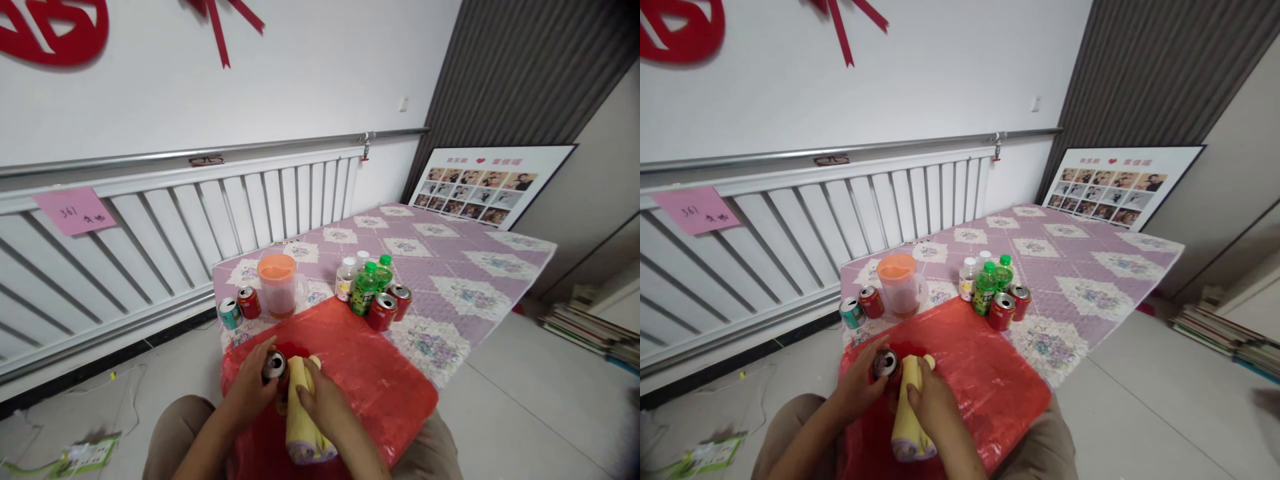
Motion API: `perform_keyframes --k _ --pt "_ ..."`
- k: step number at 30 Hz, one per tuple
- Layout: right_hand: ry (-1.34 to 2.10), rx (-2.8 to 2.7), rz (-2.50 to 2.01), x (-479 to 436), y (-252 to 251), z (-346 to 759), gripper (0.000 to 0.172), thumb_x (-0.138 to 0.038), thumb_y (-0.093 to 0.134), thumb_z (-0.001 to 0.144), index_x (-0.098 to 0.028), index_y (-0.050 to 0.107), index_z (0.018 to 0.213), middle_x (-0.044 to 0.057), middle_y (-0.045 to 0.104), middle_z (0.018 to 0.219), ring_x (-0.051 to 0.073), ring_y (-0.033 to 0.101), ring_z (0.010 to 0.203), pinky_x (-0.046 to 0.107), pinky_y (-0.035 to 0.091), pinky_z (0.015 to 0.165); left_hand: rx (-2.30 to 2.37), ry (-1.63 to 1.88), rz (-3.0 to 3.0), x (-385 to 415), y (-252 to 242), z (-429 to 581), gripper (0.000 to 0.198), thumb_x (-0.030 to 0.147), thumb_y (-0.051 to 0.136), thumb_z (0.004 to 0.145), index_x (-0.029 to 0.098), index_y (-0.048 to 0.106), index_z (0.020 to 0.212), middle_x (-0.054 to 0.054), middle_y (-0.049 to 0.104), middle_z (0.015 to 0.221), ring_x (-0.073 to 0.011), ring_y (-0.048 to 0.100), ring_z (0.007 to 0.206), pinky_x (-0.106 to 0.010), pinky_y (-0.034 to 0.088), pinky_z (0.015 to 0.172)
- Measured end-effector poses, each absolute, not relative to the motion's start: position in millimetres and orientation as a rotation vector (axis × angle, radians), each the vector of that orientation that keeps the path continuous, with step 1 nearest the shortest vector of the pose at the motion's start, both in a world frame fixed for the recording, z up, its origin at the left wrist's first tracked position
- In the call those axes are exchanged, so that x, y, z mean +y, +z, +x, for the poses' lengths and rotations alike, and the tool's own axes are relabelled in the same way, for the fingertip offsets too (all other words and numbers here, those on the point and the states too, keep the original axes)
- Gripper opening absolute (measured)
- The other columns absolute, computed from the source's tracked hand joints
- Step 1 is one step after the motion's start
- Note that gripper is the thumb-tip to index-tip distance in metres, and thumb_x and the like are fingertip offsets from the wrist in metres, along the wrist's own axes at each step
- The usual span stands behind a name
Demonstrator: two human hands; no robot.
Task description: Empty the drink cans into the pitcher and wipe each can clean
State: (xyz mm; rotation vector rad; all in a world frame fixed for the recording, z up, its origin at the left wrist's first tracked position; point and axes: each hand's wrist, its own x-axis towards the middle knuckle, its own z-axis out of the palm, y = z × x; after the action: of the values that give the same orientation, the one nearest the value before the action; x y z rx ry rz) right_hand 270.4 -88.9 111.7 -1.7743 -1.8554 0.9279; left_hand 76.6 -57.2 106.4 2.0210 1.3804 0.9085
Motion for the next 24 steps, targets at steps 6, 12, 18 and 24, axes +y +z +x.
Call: perform_keyframes --k 6,12,18,24 --pt "0.923 -1.818 -1.755 -85.6 119.1 273.6 0.057 -0.026 0.049 0.085 -0.014 0.043 0.140 0.017 0.060 0.132 0.026 0.060 0.118 0.034 0.044 0.097 1.345 0.946 1.993 -56.5 102.0 74.0 0.071 0.012 0.053 0.069 0.019 0.041 0.138 -0.012 0.053 0.137 -0.0275 0.048 0.129 -0.050 0.037 0.111" --pt "0.862 -1.783 -1.689 -82.4 142.8 272.1 0.059 -0.029 0.050 0.085 -0.016 0.041 0.141 0.014 0.060 0.132 0.025 0.060 0.117 0.033 0.044 0.097 1.556 0.997 1.988 -57.2 104.4 79.4 0.068 0.020 0.065 0.067 0.018 0.047 0.132 -0.012 0.058 0.126 -0.0310 0.052 0.121 -0.052 0.040 0.105" --pt "0.901 -1.836 -1.760 -85.5 133.7 269.9 0.058 -0.027 0.049 0.085 -0.015 0.041 0.141 0.015 0.063 0.128 0.026 0.061 0.115 0.034 0.045 0.095 1.521 0.947 1.977 -55.8 110.9 79.9 0.063 0.018 0.060 0.068 0.018 0.049 0.130 -0.010 0.062 0.117 -0.0285 0.057 0.112 -0.050 0.043 0.102" --pt "0.928 -1.865 -1.776 -86.0 112.0 270.7 0.056 -0.024 0.049 0.084 -0.011 0.045 0.138 0.018 0.063 0.127 0.027 0.061 0.116 0.033 0.045 0.095 1.352 0.839 1.972 -54.4 112.8 73.1 0.072 0.010 0.052 0.064 0.018 0.044 0.135 -0.012 0.059 0.128 -0.0262 0.054 0.121 -0.048 0.041 0.107"
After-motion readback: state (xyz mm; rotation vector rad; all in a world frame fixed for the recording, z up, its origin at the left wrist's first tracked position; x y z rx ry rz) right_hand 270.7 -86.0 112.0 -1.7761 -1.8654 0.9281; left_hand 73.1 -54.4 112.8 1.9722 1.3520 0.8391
